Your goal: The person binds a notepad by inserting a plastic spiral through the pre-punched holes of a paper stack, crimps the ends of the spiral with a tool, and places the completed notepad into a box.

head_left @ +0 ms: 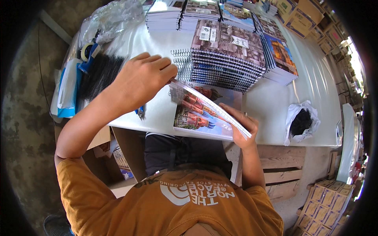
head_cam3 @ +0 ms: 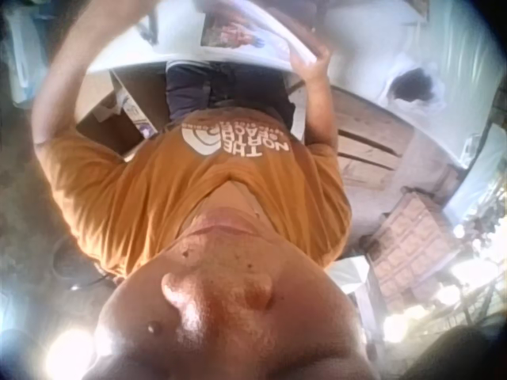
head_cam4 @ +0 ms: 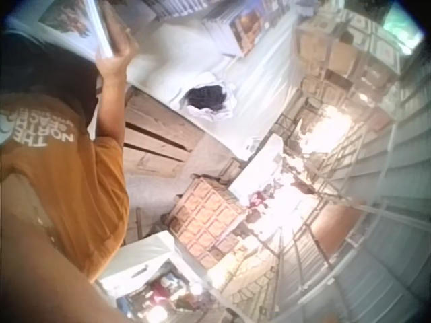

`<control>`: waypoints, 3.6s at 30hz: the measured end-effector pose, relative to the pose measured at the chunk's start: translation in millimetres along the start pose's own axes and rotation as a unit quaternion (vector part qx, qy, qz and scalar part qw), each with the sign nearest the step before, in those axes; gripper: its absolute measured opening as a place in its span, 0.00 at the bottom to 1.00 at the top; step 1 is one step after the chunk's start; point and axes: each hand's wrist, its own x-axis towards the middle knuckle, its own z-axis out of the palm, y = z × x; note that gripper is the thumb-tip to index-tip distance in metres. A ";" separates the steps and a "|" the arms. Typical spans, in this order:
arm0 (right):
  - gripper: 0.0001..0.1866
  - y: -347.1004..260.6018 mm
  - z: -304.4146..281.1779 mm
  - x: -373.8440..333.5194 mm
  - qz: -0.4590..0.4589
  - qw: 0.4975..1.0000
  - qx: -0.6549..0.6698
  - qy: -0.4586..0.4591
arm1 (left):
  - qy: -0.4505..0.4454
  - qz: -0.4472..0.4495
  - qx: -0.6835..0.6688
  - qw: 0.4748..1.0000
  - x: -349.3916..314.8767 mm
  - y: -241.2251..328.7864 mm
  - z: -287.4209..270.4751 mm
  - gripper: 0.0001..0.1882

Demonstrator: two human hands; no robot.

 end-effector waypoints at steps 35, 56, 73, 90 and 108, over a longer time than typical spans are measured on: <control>0.16 -2.8 11.2 4.4 -0.042 0.999 -0.016 -0.011 | 0.080 -0.029 0.017 0.996 -7.3 12.8 -11.3 0.18; 0.15 -8.7 33.4 5.7 -0.137 0.988 -0.060 0.025 | 0.274 0.000 0.033 0.961 -70.0 50.8 158.7 0.61; 0.15 -10.6 39.3 19.8 -0.155 0.986 -0.052 0.013 | 0.383 0.004 -0.054 0.922 -52.6 63.5 149.1 0.58; 0.14 -13.6 42.8 13.8 -0.135 0.989 -0.060 0.007 | 0.335 0.022 -0.008 0.942 -44.9 67.8 149.0 0.59; 0.16 -10.7 42.1 8.3 0.104 0.983 0.150 0.004 | 0.383 0.020 -0.041 0.923 14.4 51.7 59.8 0.23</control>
